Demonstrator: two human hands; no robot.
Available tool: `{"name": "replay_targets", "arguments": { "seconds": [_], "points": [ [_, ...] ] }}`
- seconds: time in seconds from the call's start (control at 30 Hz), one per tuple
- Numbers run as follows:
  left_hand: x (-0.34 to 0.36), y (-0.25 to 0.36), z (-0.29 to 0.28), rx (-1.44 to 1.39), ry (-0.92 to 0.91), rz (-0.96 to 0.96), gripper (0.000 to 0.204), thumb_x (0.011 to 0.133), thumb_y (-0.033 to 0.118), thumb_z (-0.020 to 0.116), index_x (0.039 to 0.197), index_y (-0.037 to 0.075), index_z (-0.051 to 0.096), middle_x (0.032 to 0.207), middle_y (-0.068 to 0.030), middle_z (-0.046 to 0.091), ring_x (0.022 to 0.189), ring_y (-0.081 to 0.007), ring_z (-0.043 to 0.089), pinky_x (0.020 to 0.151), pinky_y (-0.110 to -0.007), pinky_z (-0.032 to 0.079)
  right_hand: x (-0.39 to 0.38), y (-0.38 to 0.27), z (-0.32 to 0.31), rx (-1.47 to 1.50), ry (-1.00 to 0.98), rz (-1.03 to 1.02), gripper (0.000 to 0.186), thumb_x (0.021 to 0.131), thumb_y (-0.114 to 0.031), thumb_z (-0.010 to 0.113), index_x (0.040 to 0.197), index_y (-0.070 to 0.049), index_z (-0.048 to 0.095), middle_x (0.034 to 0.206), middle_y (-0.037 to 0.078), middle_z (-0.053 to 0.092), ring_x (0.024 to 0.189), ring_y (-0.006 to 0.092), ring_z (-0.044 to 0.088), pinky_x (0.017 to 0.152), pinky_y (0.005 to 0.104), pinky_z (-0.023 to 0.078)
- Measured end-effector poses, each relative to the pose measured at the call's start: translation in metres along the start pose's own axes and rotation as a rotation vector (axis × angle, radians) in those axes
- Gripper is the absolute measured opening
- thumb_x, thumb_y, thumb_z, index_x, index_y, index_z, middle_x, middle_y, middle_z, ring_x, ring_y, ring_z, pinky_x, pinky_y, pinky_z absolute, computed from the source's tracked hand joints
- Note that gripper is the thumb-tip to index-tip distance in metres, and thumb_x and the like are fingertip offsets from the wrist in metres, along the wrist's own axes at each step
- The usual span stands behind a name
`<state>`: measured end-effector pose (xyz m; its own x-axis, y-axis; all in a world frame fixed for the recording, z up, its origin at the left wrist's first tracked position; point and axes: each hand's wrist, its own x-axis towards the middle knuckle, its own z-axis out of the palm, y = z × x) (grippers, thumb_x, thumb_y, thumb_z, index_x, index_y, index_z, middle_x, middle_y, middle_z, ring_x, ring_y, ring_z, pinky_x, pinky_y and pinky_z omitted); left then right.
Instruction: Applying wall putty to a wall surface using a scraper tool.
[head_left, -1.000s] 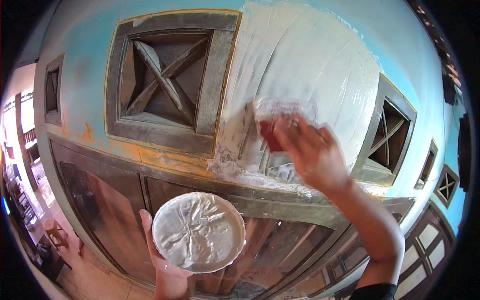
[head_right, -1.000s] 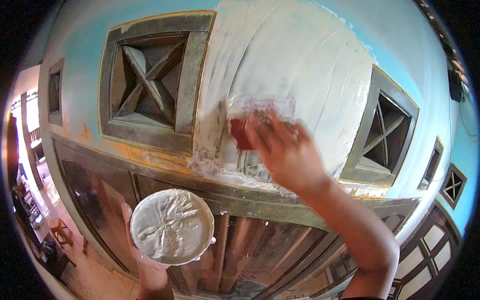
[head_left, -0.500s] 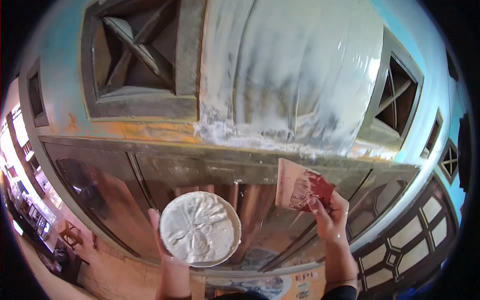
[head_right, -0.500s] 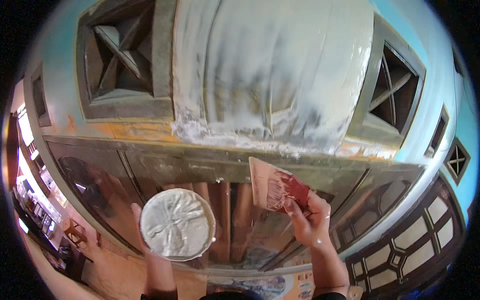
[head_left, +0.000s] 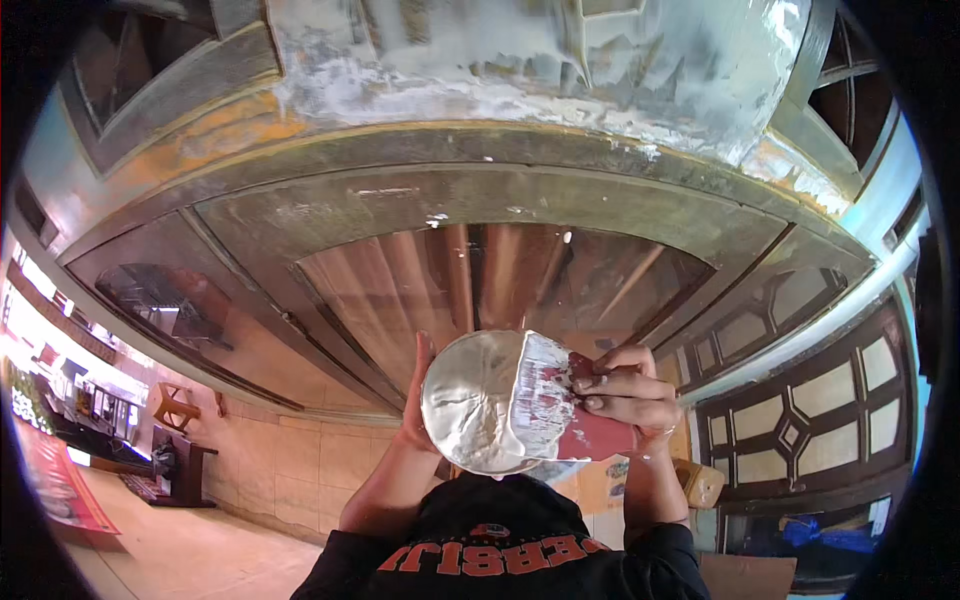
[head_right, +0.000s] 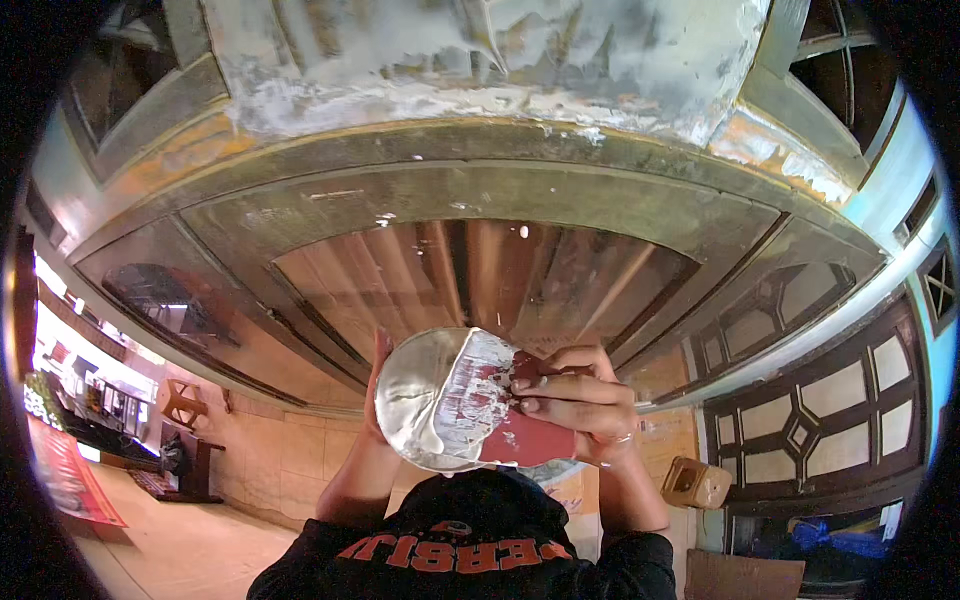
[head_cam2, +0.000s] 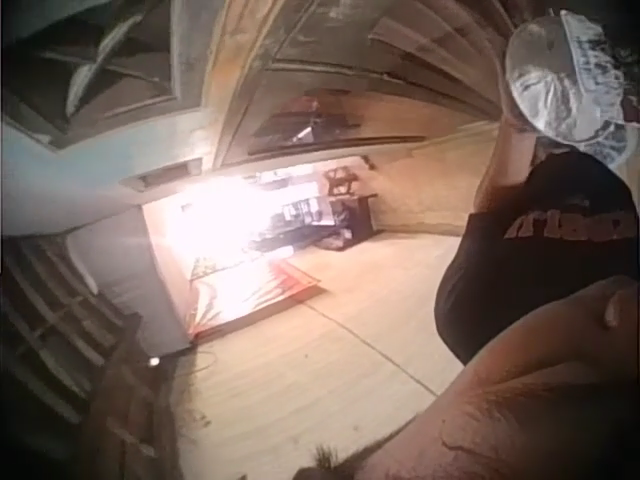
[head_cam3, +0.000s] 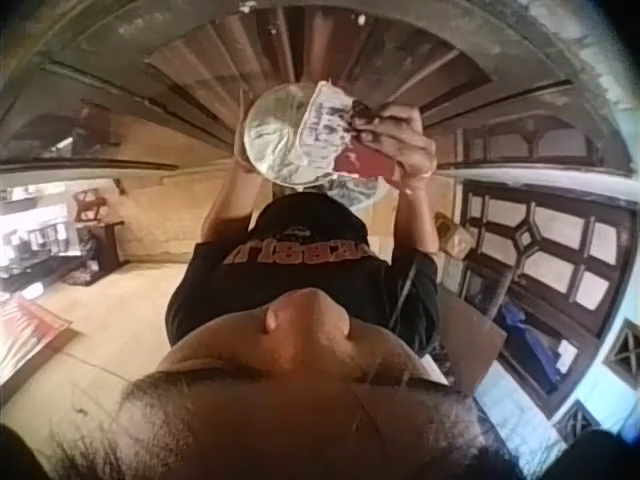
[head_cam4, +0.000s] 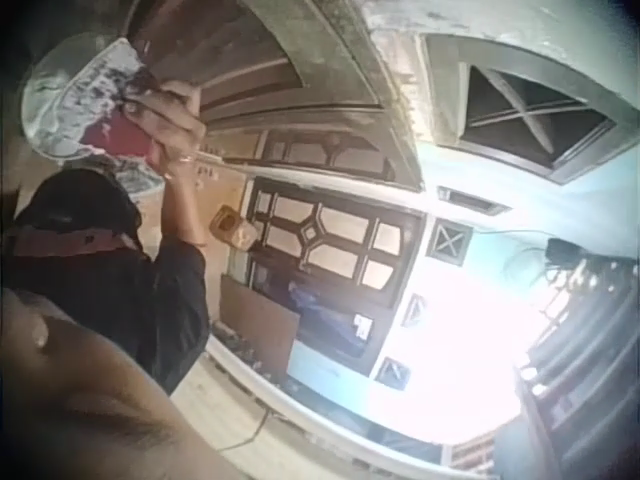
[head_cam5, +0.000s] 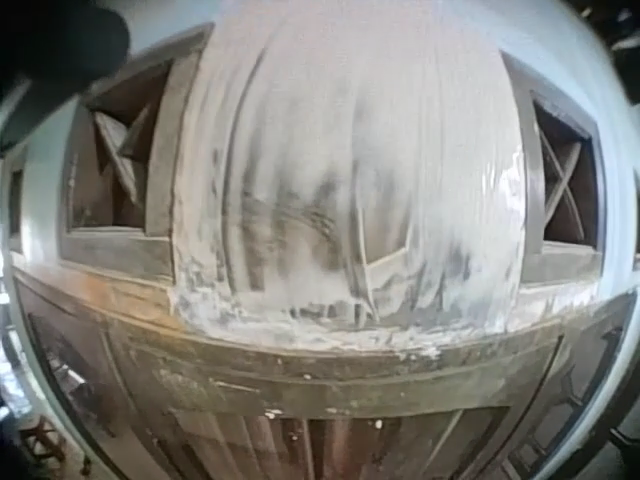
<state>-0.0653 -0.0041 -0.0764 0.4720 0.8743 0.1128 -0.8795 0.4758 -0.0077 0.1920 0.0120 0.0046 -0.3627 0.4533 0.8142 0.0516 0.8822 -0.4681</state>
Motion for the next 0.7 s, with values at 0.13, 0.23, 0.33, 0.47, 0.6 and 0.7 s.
{"name": "replay_targets", "arguments": {
  "seconds": [0.13,0.23,0.33,0.47,0.6,0.7],
  "points": [
    [0.010,-0.008,-0.013,0.041,-0.068,-0.064,0.085,0.099,0.072,0.034,0.146,0.002,0.050,0.146,-0.0182,0.055,0.134,-0.0356,0.053,0.114,-0.052,0.039,-0.008,-0.005,-0.015,-0.077,-0.121,0.015,0.018,0.077,-0.012,0.078,0.094,-0.007,0.081,0.107,0.010,0.077,0.106,0.0301,0.067,0.089,0.0394,0.055],
    [0.017,-0.015,-0.007,0.055,-0.007,-0.092,0.087,0.099,0.073,0.033,0.143,0.001,0.052,0.145,-0.0174,0.056,0.132,-0.0338,0.054,0.114,-0.050,0.040,-0.013,-0.010,-0.023,-0.047,-0.197,0.028,0.021,0.080,-0.013,0.070,0.097,-0.008,0.081,0.111,0.011,0.076,0.111,0.0318,0.068,0.091,0.0415,0.056],
    [0.025,-0.025,0.012,0.044,-0.013,-0.111,0.087,0.098,0.074,0.036,0.142,0.000,0.053,0.143,-0.0183,0.057,0.132,-0.0334,0.055,0.114,-0.050,0.040,-0.014,-0.012,-0.029,-0.096,-0.235,0.077,0.022,0.080,-0.013,0.069,0.098,-0.008,0.081,0.111,0.010,0.076,0.114,0.0314,0.067,0.092,0.0414,0.056],
    [0.028,-0.029,0.017,0.063,0.145,-0.084,0.082,0.099,0.068,0.042,0.137,-0.004,0.057,0.134,-0.0209,0.063,0.123,-0.0348,0.061,0.111,-0.048,0.044,-0.020,-0.012,-0.045,-0.142,-0.290,0.067,0.026,0.073,-0.010,0.074,0.098,-0.008,0.081,0.111,0.006,0.076,0.117,0.0312,0.066,0.097,0.0401,0.056],
    [0.031,-0.037,0.020,0.119,0.176,-0.083,0.079,0.101,0.063,0.043,0.138,-0.005,0.055,0.135,-0.0212,0.063,0.124,-0.0350,0.061,0.111,-0.047,0.045,-0.026,-0.017,-0.056,-0.150,-0.293,0.103,0.032,0.069,-0.008,0.076,0.100,-0.009,0.081,0.111,0.006,0.076,0.118,0.0295,0.065,0.098,0.0416,0.057],
    [0.032,-0.044,0.022,0.079,0.127,-0.088,0.082,0.100,0.066,0.042,0.138,-0.006,0.054,0.137,-0.0234,0.061,0.126,-0.0374,0.059,0.111,-0.049,0.044,-0.024,-0.019,-0.062,-0.128,-0.310,0.104,0.031,0.069,-0.008,0.077,0.100,-0.007,0.080,0.112,0.006,0.076,0.119,0.0292,0.065,0.098,0.0409,0.058]
  ]
}}
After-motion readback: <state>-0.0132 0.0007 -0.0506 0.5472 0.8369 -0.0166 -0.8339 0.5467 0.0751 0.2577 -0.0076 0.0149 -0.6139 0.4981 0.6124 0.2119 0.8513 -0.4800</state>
